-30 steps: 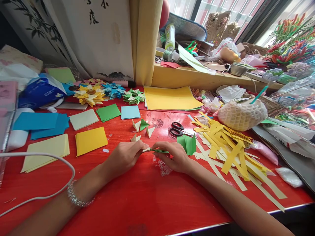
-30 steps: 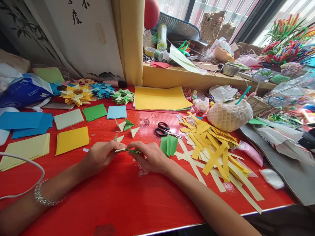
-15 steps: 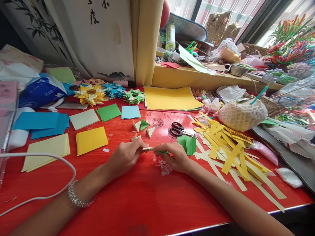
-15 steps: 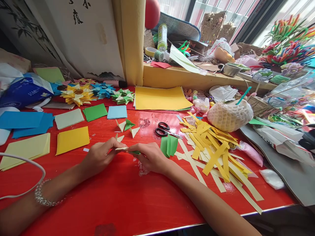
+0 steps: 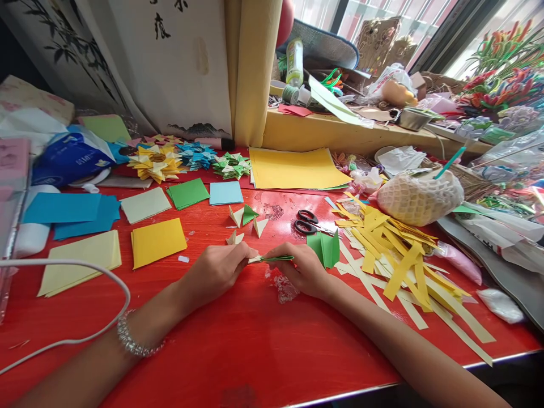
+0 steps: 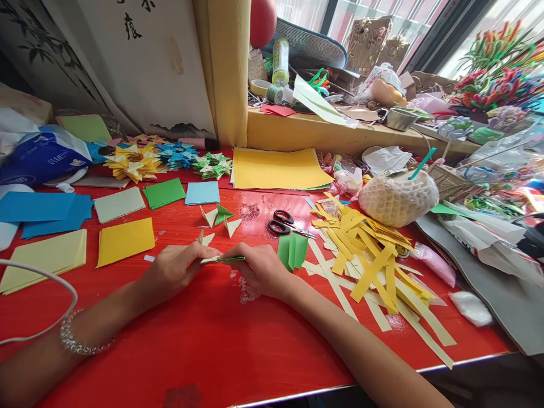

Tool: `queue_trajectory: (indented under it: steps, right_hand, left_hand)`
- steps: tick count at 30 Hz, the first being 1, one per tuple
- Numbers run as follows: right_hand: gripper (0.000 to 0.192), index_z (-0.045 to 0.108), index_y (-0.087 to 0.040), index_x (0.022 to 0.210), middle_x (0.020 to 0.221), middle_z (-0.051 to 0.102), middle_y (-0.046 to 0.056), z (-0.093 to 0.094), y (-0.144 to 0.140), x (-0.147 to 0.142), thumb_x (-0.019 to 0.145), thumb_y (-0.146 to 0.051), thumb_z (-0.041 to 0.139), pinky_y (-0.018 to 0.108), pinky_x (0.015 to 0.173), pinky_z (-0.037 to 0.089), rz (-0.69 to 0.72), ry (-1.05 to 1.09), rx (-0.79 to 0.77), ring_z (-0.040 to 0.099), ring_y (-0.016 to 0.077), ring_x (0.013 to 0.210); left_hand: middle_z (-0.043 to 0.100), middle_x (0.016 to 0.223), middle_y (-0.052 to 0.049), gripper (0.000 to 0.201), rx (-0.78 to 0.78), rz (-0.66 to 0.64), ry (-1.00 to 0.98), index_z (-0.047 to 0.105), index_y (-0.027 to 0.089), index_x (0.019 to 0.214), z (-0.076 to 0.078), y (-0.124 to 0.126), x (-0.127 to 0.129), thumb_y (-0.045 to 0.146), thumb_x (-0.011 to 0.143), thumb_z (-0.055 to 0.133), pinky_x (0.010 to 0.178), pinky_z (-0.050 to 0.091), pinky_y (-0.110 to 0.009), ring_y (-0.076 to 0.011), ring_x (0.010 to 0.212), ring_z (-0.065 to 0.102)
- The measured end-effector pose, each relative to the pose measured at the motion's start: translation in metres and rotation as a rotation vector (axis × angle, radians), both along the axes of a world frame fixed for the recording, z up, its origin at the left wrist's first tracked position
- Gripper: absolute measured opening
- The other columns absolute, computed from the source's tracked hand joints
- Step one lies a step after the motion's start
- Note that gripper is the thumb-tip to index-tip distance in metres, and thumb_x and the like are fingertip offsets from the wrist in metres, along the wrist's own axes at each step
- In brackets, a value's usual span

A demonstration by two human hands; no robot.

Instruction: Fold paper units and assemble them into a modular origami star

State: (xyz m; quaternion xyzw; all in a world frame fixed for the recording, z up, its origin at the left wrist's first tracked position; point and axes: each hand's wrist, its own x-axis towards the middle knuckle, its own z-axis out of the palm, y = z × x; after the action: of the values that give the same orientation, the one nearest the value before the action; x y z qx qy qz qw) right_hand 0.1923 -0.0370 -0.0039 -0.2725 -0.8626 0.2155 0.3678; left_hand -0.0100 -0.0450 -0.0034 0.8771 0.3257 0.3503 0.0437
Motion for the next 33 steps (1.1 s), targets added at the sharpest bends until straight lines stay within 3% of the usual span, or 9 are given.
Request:
queue_trajectory:
  steps: [8,13,17,21,27,33]
  right_hand:
    - [0.014,0.046,-0.016,0.09,0.062,0.061,0.002,0.0,0.002,-0.001,0.089,-0.022,0.034,0.021,0.048,0.034,-0.094,-0.172,0.131,0.053,0.0109,0.05]
    - [0.019,0.044,-0.016,0.087,0.06,0.057,0.001,0.008,0.005,0.003,0.09,-0.029,0.031,0.023,0.046,0.026,-0.119,-0.307,0.201,0.044,0.0105,0.045]
    - [0.025,0.045,-0.016,0.081,0.057,0.051,0.0,0.009,0.007,0.004,0.091,-0.03,0.027,0.023,0.046,0.024,-0.098,-0.347,0.105,0.039,0.01,0.045]
    - [0.024,0.045,-0.017,0.076,0.052,0.044,-0.002,0.002,0.006,0.0,0.09,-0.027,0.029,0.022,0.047,0.024,-0.208,-0.299,0.023,0.036,0.0095,0.045]
    - [0.021,0.042,-0.018,0.071,0.054,0.039,-0.003,-0.003,0.004,-0.003,0.088,-0.027,0.034,0.022,0.049,0.025,-0.23,-0.232,-0.073,0.032,0.0086,0.047]
    - [0.026,0.039,-0.018,0.066,0.051,0.034,-0.005,0.001,0.002,-0.004,0.088,-0.03,0.035,0.021,0.047,0.024,-0.204,-0.179,-0.208,0.03,0.0077,0.046]
  left_hand:
    - [0.067,0.067,-0.003,0.017,-0.044,0.009,-0.001,0.055,0.017,0.081,-0.002,0.0,0.0,0.02,0.086,0.04,0.055,0.048,-0.02,-0.0123,0.058,0.062]
    - [0.066,0.067,0.001,0.014,-0.195,0.093,-0.071,0.054,0.019,0.082,0.003,-0.001,0.002,0.026,0.086,0.043,0.05,0.044,-0.018,-0.0101,0.055,0.061]
    - [0.067,0.075,0.002,0.009,-0.488,0.067,-0.214,0.052,0.02,0.086,0.009,-0.001,0.004,0.027,0.085,0.046,0.063,0.047,-0.018,-0.0105,0.07,0.064]
    - [0.064,0.07,0.004,0.014,-0.726,0.025,-0.252,0.053,0.02,0.083,0.015,0.0,0.007,0.031,0.085,0.045,0.064,0.046,-0.019,-0.01,0.066,0.062]
    - [0.062,0.065,0.002,0.033,-0.892,0.029,-0.25,0.055,0.018,0.069,0.02,0.001,0.011,0.038,0.088,0.035,0.064,0.044,-0.021,-0.011,0.063,0.059]
    - [0.061,0.061,0.001,0.035,-0.99,0.016,-0.284,0.055,0.017,0.067,0.022,-0.001,0.013,0.039,0.086,0.036,0.059,0.044,-0.022,-0.0116,0.056,0.058]
